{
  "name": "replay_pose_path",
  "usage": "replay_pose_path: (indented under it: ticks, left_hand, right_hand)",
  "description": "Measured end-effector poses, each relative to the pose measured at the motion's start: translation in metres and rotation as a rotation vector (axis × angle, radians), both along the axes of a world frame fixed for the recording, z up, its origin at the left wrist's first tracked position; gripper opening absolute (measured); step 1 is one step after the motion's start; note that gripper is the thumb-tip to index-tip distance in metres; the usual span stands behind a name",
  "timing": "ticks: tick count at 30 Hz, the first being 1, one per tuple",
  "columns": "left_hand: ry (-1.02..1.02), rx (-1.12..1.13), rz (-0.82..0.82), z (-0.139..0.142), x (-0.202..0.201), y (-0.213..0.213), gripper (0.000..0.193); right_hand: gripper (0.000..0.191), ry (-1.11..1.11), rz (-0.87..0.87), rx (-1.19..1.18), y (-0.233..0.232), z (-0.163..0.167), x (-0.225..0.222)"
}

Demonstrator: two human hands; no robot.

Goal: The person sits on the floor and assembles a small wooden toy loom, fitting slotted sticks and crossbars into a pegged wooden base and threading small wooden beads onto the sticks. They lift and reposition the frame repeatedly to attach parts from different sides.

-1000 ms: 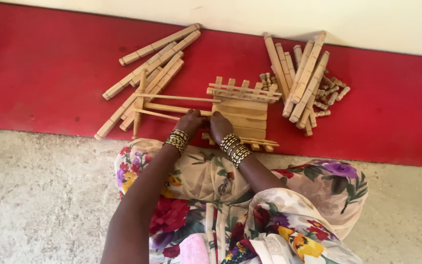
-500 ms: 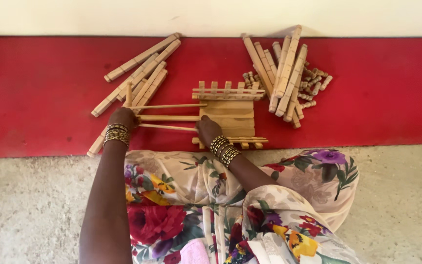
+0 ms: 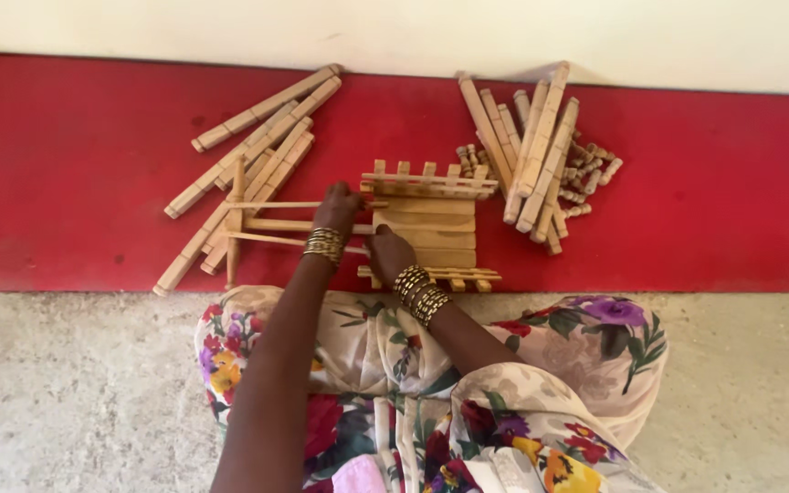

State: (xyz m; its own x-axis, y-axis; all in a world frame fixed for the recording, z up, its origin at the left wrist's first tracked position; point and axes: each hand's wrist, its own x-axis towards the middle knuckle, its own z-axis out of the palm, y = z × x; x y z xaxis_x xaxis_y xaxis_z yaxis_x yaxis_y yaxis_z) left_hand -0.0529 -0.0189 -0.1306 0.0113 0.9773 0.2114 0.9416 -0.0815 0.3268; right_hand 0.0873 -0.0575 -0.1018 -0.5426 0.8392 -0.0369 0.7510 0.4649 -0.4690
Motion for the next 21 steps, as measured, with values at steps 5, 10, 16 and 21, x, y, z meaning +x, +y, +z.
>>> replay_pose_path:
  ticks: [5,10,16,21]
  left_hand:
    - [0.02,0.007,0.074,0.0,-0.062,-0.017,0.008]
    - [-0.202,-0.23,0.475,0.023,-0.128,-0.035,0.022]
    - [-0.162,-0.308,0.422,0.025,-0.132,-0.055,0.015]
    - [-0.08,-0.199,0.221,0.004,-0.079,-0.061,0.015]
  right_hand:
    - [0.012,0.021,-0.002,0.031,0.001,-0.01,-0.001]
    - [0.015,0.079,-0.016,0.048,0.0,-0.017,-0.001]
    - [0.016,0.076,-0.012,0.057,-0.003,-0.012,-0.002]
    - [0.021,0.097,0.021,0.069,-0.004,-0.005,-0.004]
